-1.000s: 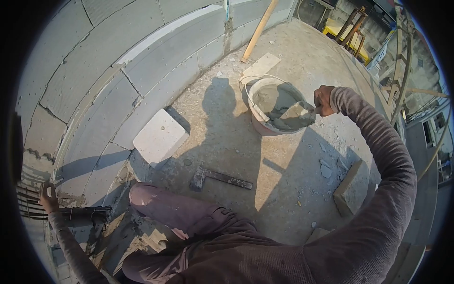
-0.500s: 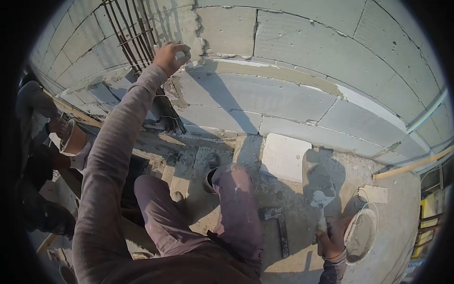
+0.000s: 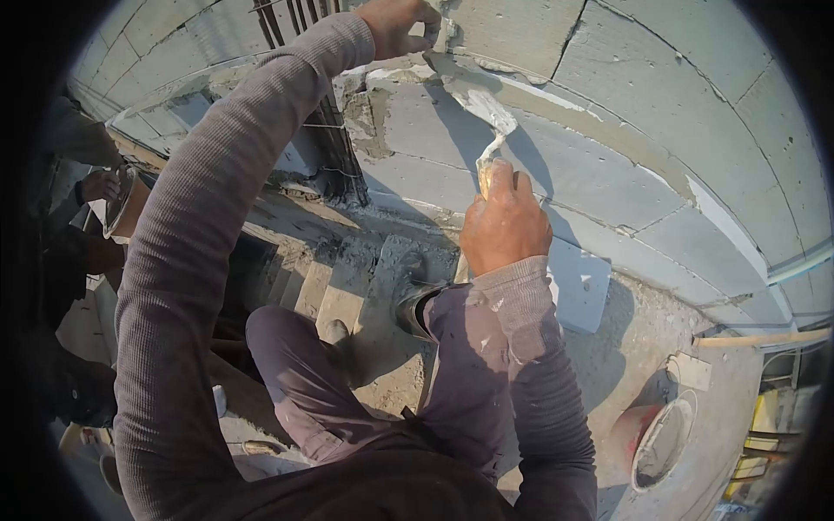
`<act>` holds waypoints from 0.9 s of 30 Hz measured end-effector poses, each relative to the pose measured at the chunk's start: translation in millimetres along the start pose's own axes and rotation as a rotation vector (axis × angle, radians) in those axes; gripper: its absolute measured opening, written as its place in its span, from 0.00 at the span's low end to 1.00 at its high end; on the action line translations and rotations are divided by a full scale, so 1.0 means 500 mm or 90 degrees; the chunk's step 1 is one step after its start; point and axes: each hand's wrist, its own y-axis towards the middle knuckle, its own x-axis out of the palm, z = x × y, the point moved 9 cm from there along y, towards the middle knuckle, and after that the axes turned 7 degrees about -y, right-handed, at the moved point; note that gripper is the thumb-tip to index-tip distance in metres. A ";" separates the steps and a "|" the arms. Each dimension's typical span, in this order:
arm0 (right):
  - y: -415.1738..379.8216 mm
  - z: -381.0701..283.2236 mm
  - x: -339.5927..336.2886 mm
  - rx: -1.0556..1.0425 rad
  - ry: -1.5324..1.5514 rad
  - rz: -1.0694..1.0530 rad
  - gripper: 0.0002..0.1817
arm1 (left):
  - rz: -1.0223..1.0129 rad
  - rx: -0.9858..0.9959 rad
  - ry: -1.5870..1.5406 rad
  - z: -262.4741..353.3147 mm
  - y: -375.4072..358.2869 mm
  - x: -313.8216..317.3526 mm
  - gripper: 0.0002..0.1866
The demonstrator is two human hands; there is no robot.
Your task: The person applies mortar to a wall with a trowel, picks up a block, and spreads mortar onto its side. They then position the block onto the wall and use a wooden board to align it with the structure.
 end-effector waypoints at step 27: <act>-0.110 -0.142 0.087 -0.061 0.096 -0.054 0.25 | 0.023 0.043 0.026 -0.005 0.009 -0.010 0.06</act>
